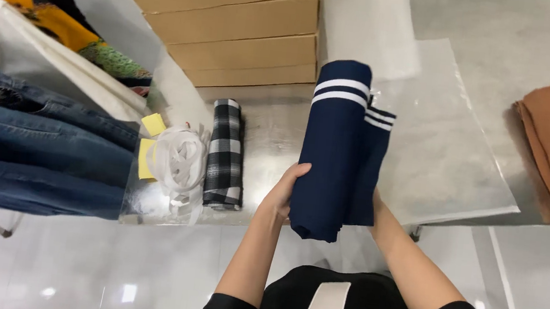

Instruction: The person places a folded navy blue garment into a clear plastic bag on a metal table. They then place the bagged item into a cardboard box, close the box, and secure it by wrapping a white ribbon around it.

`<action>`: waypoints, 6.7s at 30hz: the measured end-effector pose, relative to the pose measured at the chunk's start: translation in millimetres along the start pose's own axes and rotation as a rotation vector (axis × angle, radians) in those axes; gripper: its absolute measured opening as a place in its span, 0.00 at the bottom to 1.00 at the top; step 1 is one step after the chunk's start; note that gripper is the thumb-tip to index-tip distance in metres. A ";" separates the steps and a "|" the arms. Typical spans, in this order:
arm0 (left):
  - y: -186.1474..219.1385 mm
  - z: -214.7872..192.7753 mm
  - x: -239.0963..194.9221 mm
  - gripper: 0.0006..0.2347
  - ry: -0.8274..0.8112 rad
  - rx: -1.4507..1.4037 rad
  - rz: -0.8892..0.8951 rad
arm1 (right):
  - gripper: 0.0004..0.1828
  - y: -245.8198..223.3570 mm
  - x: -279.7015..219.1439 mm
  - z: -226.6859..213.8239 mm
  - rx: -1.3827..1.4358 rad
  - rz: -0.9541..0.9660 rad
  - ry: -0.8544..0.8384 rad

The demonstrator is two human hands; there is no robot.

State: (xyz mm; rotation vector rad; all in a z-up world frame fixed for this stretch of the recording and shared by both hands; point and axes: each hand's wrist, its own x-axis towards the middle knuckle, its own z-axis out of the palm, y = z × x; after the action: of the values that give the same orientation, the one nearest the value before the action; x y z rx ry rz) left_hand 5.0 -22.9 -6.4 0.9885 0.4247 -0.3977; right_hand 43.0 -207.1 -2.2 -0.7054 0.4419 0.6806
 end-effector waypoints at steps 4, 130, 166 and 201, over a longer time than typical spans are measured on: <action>22.6 55.3 0.2 0.48 -0.153 0.164 -0.021 | 0.55 -27.2 -20.5 -13.4 0.087 -0.062 0.030; -199.0 64.7 53.9 0.15 0.405 0.336 0.056 | 0.53 -104.0 -77.9 -232.1 -1.801 -0.724 0.552; -183.8 111.1 76.6 0.20 0.531 0.558 0.105 | 0.34 -89.6 -25.0 -176.1 -2.146 -0.714 0.240; -155.7 103.3 33.6 0.17 0.535 0.341 0.069 | 0.38 -136.6 97.1 -130.1 -2.149 -0.659 0.247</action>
State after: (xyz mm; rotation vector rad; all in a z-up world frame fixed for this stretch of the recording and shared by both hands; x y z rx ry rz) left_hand -28.2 -192.7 -84.4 1.4428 0.8201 -0.1370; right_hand 187.8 -336.6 -87.5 -2.7969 -0.5564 0.1716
